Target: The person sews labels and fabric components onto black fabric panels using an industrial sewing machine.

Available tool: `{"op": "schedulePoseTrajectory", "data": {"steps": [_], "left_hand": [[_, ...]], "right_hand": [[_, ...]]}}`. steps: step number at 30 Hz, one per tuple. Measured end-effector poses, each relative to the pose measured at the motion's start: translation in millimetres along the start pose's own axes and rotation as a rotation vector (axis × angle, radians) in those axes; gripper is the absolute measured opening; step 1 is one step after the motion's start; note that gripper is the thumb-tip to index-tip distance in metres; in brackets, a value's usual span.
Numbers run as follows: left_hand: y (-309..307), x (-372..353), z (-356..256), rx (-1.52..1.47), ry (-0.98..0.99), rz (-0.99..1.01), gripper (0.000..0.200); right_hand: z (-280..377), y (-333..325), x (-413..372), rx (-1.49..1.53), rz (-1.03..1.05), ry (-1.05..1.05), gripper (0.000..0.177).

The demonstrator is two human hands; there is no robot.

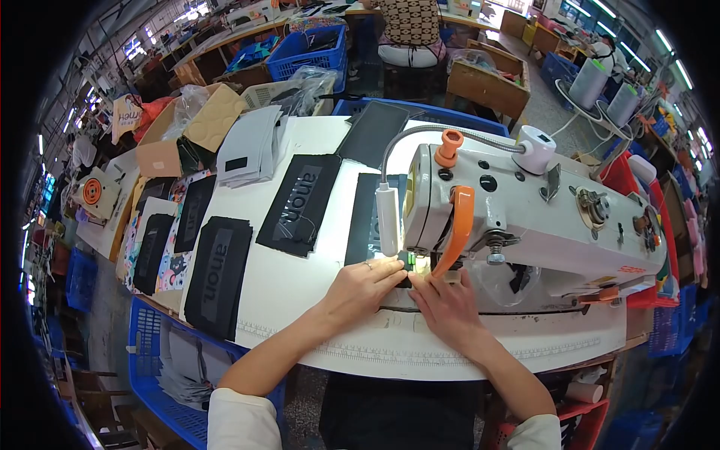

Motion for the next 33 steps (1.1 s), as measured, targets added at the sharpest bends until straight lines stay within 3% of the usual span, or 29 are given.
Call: {"op": "schedulePoseTrajectory", "data": {"steps": [15,19,22,31,33], "left_hand": [[-2.3,14.5,13.3,0.019,-0.033,0.084,0.036],[11.1,19.0,30.4,0.082,-0.128,0.152,0.034],[-0.2,23.2,23.8,0.075,-0.039,-0.014,0.031],[-13.3,23.6,18.8,0.027,-0.004,-0.071,0.026],[-32.8,30.2,53.4,0.299,-0.309,-0.254,0.030]], "right_hand": [[-2.0,1.1,-0.7,0.012,0.009,0.011,0.034],[-2.5,-0.6,-0.8,0.051,-0.003,0.007,0.034],[-2.6,-1.8,-1.2,0.073,0.014,0.009,0.034],[-0.7,-4.8,0.9,0.112,0.006,0.006,0.031],[-0.4,-3.5,0.8,0.125,0.004,-0.002,0.030]]}}
Point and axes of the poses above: each hand's wrist, its own x-axis towards the middle knuckle, its own y-axis out of the palm, z = x × y, the point moved 8 cm from there along x, towards the middle knuckle, and after that the axes turned 3 degrees about z, right-handed, at the moved point
